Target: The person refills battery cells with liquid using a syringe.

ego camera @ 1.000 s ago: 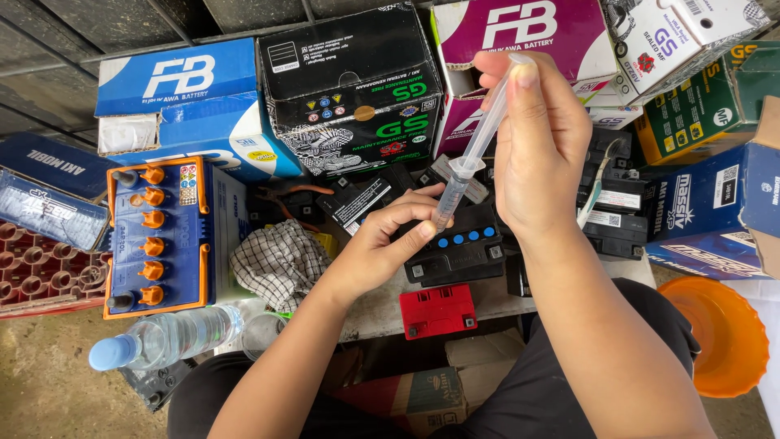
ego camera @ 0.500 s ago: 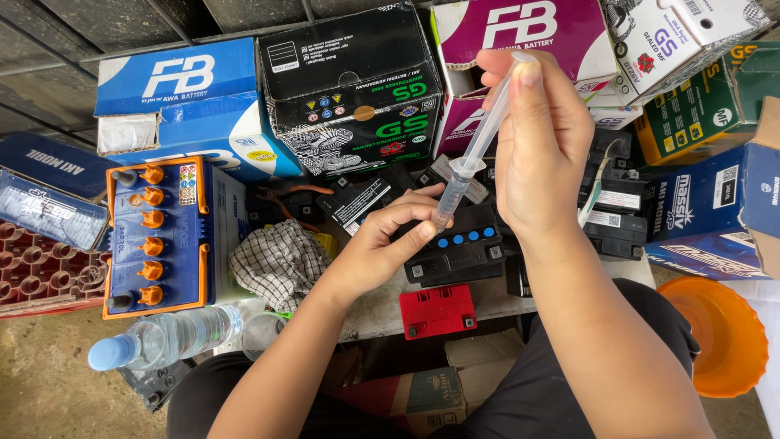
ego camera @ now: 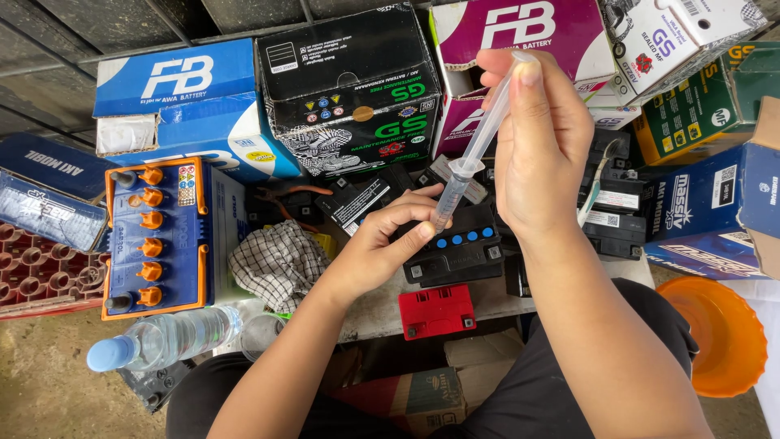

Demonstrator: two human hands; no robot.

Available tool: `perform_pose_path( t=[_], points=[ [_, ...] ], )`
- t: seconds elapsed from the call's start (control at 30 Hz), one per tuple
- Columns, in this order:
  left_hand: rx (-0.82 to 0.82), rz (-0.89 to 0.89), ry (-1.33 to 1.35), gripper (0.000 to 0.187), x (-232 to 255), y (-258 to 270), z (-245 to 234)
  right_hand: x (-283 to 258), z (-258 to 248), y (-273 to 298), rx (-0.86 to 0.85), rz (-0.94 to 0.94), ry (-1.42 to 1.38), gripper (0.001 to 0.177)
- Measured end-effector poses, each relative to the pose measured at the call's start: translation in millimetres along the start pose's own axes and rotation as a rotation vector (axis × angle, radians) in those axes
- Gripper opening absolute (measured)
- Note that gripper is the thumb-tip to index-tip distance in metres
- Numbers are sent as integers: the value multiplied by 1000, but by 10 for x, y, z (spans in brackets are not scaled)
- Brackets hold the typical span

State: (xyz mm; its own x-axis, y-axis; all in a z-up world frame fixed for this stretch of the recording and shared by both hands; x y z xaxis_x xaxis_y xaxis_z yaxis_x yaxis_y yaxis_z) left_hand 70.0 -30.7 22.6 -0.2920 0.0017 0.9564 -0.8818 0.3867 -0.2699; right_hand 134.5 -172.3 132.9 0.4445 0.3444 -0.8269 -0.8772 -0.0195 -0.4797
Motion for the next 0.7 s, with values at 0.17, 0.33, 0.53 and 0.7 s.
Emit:
perform_pose_path(
  t=[0.17,0.33,0.53,0.7],
  points=[
    [1,-8,3,20,12,-1,1,5,-4,1,4,5,-6,30],
    [4,1,-8,20,3,-2,-3,26,-19,8,13,21,-41,29],
    [18,-19,-1,18,19,3,-7,41,-42,3,14,49,-77,32],
    [27,-7,10,16,4,9,-8,61,19,-14,-79,225,-183,42]
  ],
)
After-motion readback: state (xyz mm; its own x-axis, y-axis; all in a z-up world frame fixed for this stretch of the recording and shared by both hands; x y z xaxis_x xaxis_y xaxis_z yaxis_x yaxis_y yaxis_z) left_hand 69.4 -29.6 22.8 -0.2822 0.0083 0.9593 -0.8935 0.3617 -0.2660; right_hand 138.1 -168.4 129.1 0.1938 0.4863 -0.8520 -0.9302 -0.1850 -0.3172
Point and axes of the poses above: each hand's wrist, its own y-axis away from the middle knuckle, its own z-axis out of the palm, x = y × z, the point moved 8 cm from there along -y, towards the middle knuckle, and after that the axes turned 6 degrees about -y, right-handed, at the moved point
